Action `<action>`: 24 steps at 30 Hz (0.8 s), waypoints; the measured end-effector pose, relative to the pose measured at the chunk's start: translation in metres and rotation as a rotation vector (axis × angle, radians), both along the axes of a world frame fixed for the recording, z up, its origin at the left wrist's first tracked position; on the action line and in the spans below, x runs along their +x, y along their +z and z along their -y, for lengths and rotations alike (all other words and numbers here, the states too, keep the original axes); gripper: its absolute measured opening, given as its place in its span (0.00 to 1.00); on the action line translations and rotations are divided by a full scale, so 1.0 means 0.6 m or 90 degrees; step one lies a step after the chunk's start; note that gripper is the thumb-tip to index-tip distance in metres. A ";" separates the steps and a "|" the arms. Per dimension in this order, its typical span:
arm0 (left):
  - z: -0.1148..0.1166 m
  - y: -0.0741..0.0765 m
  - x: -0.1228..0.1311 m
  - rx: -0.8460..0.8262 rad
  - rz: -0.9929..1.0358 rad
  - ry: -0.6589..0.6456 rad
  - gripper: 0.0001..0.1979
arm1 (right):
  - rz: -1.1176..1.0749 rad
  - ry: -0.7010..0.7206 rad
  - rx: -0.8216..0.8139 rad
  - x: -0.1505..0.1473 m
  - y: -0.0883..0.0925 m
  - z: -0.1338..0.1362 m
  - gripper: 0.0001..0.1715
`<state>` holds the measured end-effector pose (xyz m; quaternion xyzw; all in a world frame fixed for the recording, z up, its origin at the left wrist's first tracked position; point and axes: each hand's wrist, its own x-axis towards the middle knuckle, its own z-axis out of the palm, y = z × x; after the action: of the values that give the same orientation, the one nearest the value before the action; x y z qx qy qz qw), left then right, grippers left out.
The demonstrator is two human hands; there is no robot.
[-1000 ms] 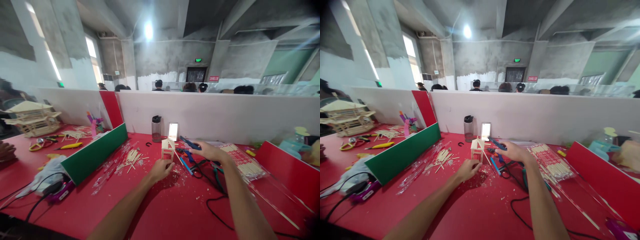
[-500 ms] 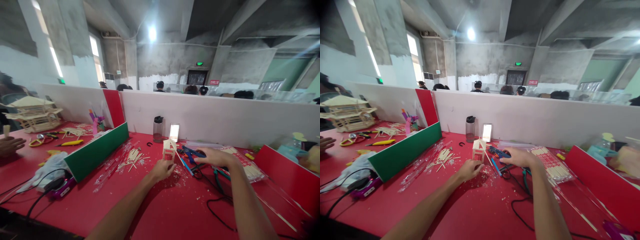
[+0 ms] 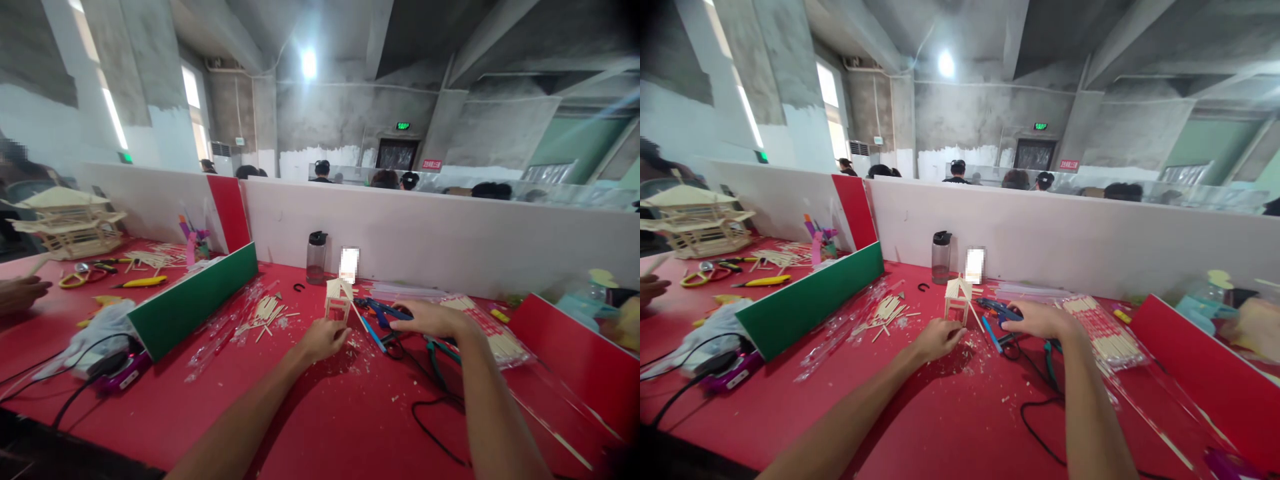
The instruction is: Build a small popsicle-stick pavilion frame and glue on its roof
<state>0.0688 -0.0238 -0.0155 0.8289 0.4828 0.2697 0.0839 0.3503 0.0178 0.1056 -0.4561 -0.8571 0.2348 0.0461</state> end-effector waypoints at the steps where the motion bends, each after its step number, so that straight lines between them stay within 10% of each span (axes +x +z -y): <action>1: 0.000 0.001 0.000 -0.003 0.000 0.000 0.21 | -0.001 0.002 -0.001 0.002 -0.001 -0.002 0.28; 24: -0.002 -0.003 0.001 0.008 -0.009 -0.009 0.21 | 0.006 -0.011 0.002 0.003 -0.002 -0.001 0.28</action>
<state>0.0695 -0.0227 -0.0170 0.8347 0.4760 0.2662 0.0766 0.3519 0.0183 0.1045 -0.4643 -0.8538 0.2312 0.0447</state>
